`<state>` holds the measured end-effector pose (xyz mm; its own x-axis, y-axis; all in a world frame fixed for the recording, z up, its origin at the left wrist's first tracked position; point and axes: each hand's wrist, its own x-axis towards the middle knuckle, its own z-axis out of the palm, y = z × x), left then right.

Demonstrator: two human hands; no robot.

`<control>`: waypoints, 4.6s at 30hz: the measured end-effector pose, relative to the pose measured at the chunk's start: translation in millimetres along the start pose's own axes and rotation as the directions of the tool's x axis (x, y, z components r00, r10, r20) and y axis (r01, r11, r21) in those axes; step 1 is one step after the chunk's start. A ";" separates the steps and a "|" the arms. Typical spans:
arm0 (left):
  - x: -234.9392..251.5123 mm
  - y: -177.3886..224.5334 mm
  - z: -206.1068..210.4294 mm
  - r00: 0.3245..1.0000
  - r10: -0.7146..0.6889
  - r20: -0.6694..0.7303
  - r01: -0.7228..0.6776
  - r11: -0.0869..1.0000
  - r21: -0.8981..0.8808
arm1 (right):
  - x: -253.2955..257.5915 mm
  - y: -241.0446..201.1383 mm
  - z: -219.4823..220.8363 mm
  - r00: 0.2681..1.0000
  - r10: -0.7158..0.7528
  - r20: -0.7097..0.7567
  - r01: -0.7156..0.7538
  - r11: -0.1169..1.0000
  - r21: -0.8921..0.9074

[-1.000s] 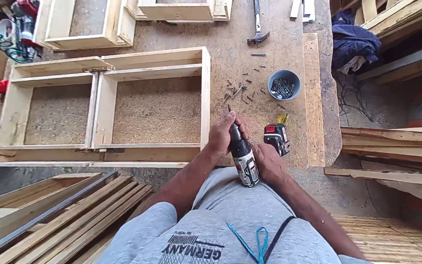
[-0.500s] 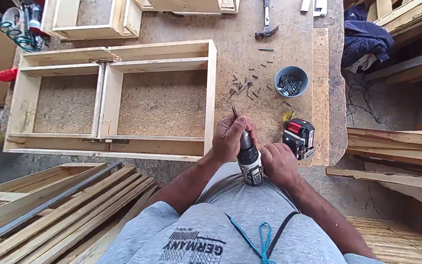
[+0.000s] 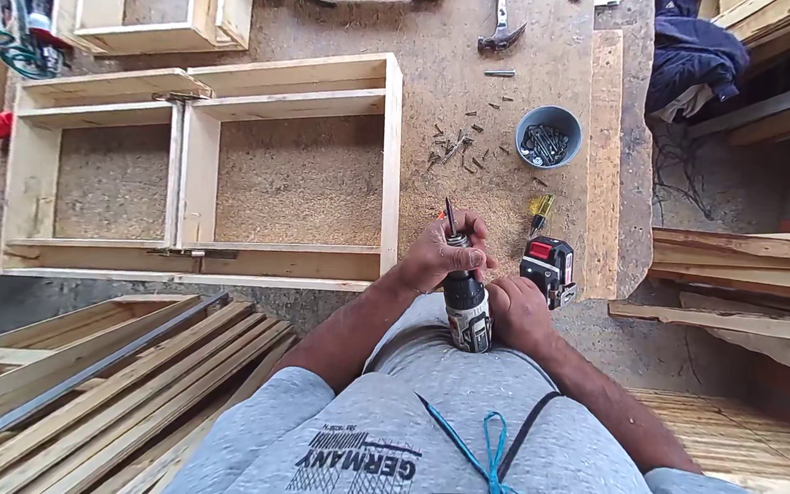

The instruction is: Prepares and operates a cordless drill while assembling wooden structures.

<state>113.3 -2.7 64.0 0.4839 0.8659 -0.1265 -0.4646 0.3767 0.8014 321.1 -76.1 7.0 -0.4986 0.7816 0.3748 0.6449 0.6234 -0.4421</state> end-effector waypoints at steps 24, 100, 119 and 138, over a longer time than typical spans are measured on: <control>1.9 -14.6 -9.7 0.956 -0.105 -0.275 0.105 0.994 -0.016 | -3.2 -10.8 -2.1 0.991 0.084 0.108 -0.070 0.989 -0.129; -328.8 173.6 -348.9 0.744 -0.351 -0.568 -0.074 0.802 -0.593 | 159.9 -350.0 194.9 0.899 0.192 0.395 -0.411 0.682 0.605; -405.5 151.6 -393.7 0.714 -0.357 -0.602 -0.063 0.824 -0.563 | 168.7 -412.7 246.3 0.860 0.171 0.481 -0.439 0.729 0.526; -501.9 223.0 -539.2 0.829 -0.557 -0.042 0.550 0.801 0.234 | 172.9 -589.8 354.1 0.802 0.552 0.228 -0.589 0.665 0.459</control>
<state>-633.1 -175.8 -9.0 0.6290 0.5222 -0.5759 0.0677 0.7012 0.7097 -350.6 -301.1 44.1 -0.1754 0.9760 -0.1293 0.4569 -0.0357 -0.8888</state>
